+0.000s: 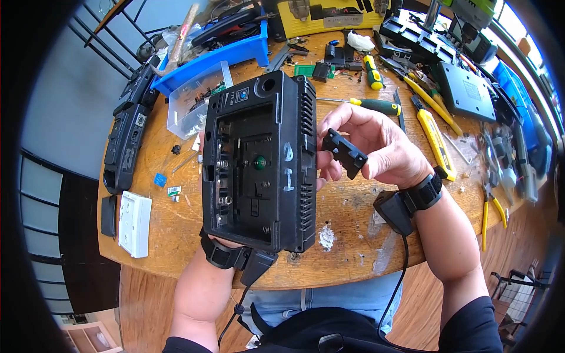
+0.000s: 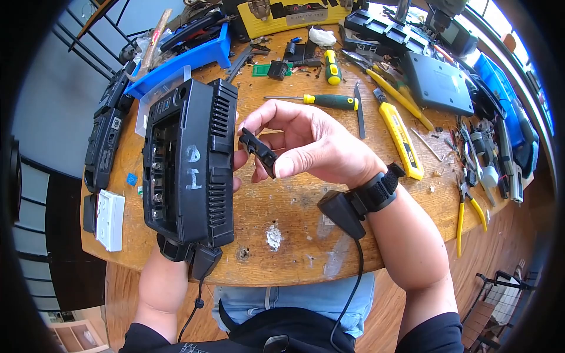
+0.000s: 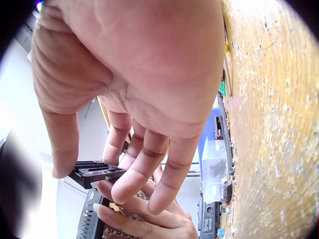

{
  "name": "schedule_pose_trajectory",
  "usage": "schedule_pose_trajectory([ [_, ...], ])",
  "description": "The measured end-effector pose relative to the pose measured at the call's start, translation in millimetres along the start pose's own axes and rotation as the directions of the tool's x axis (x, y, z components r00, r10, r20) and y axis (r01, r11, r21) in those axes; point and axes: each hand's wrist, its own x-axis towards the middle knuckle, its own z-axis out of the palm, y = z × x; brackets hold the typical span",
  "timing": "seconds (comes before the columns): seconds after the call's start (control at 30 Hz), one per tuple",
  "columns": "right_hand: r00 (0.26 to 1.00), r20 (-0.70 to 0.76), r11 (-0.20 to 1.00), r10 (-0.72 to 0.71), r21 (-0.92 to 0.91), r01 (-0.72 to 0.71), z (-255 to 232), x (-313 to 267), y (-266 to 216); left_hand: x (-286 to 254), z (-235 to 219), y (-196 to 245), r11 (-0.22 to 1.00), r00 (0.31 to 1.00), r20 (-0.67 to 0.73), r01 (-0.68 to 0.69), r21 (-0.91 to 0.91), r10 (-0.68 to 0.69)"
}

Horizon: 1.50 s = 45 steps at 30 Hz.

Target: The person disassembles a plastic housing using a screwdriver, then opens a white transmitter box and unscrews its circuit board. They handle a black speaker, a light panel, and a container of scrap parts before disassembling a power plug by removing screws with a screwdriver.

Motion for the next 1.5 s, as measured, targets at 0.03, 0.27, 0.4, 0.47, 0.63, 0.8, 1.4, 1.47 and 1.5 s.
schedule_pose_trajectory([
  [0.03,1.000,-0.009,1.000,0.007,0.011,-0.007,1,0,-1,1,0,-1,0.999,0.999,0.035,-0.018,0.033,0.017],
  [0.27,1.000,-0.020,1.000,-0.009,-0.007,0.009,0,1,0,2,3,2,0.995,0.999,0.041,0.037,-0.096,-0.033],
  [0.4,0.999,-0.043,1.000,0.007,-0.006,-0.007,-1,0,0,-2,24,-4,0.846,0.986,-0.134,-0.010,0.533,0.095],
  [0.47,1.000,-0.028,1.000,0.014,-0.013,-0.014,-3,0,0,-3,25,-5,0.507,0.956,-0.178,0.038,0.861,0.231],
  [0.63,0.999,-0.032,1.000,0.010,-0.024,-0.011,-3,0,0,-5,22,-3,0.903,0.976,-0.120,-0.117,0.413,0.181],
  [0.8,0.999,-0.032,1.000,0.016,-0.020,-0.017,-3,0,0,-4,26,-6,0.939,0.974,-0.153,-0.110,0.325,0.167],
  [1.4,0.996,-0.091,1.000,0.021,-0.017,-0.022,-1,1,1,-1,22,2,0.948,0.988,-0.135,-0.033,0.317,0.080],
  [1.47,1.000,-0.007,1.000,0.004,0.010,-0.003,-5,1,3,3,22,1,0.972,0.986,-0.141,-0.052,0.228,0.086],
  [1.5,1.000,-0.006,1.000,0.004,0.010,-0.004,-5,1,2,4,19,3,0.979,0.995,-0.087,-0.036,0.199,0.054],
])
